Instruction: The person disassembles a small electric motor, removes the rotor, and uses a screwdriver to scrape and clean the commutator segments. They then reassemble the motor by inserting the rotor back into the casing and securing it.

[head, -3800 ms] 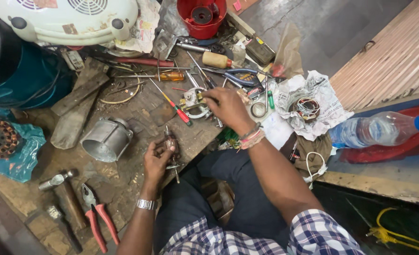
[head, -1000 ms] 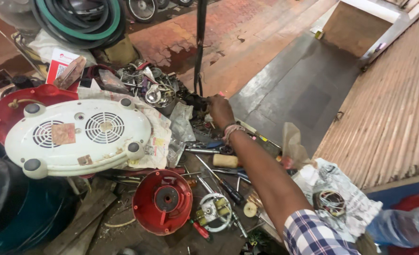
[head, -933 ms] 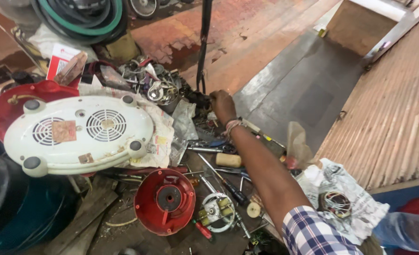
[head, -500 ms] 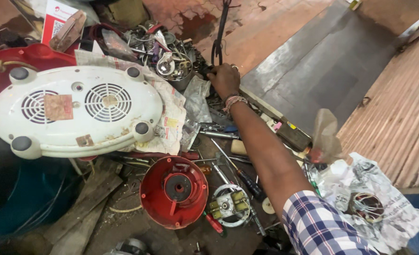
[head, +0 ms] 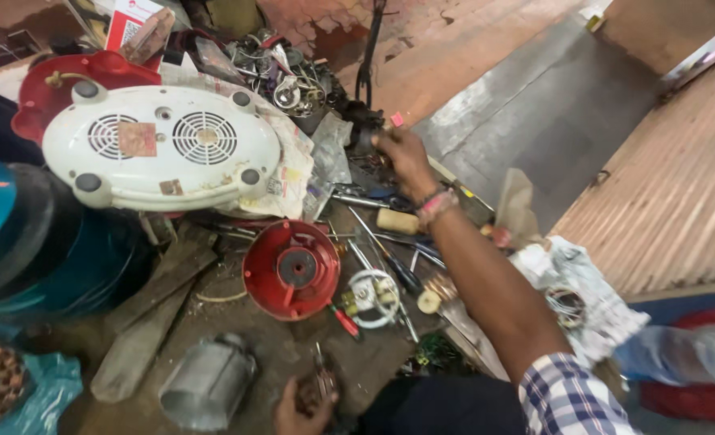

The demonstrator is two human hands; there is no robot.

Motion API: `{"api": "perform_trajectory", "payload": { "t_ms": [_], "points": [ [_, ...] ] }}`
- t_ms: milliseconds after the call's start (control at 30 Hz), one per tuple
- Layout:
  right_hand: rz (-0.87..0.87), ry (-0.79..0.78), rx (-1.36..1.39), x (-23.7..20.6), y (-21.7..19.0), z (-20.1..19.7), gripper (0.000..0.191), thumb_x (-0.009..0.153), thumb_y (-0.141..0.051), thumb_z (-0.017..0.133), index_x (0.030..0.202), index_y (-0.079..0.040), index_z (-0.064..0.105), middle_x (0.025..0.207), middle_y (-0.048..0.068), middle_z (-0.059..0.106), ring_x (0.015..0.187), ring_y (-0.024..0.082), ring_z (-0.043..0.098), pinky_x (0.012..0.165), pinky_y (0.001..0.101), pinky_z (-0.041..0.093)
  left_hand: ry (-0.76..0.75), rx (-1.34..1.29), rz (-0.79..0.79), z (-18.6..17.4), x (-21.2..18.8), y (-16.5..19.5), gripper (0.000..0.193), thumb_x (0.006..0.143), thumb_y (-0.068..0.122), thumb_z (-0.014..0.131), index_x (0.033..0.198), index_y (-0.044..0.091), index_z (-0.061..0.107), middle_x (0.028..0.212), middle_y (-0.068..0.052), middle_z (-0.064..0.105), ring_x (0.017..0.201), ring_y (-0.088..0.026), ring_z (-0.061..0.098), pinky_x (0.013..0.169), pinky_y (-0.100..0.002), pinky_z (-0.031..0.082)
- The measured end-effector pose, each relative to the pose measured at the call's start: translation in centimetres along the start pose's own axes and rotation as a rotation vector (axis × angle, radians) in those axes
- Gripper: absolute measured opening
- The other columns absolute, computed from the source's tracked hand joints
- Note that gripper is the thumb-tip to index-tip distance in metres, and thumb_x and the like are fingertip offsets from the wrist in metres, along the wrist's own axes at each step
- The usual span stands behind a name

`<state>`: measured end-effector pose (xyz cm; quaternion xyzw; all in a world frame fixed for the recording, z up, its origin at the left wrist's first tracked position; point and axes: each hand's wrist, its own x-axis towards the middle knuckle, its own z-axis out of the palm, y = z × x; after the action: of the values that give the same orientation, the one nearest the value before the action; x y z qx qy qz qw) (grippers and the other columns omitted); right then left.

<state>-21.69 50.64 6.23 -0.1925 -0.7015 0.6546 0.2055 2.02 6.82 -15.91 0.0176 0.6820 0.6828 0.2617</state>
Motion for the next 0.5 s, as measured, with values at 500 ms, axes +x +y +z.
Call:
{"api": "perform_trajectory", "payload": {
  "t_ms": [500],
  "points": [
    [0.236, -0.184, 0.45, -27.2, -5.2, -0.8, 0.038, 0.089, 0.002, 0.066, 0.125, -0.008, 0.061, 0.1, 0.005, 0.069, 0.077, 0.015, 0.069, 0.062, 0.0274, 0.055, 0.038, 0.121, 0.185, 0.4, -0.4, 13.4, 0.054, 0.082, 0.019, 0.084, 0.125, -0.001, 0.058, 0.107, -0.011, 0.075, 0.092, -0.017, 0.072, 0.074, -0.031, 0.059]
  ]
}}
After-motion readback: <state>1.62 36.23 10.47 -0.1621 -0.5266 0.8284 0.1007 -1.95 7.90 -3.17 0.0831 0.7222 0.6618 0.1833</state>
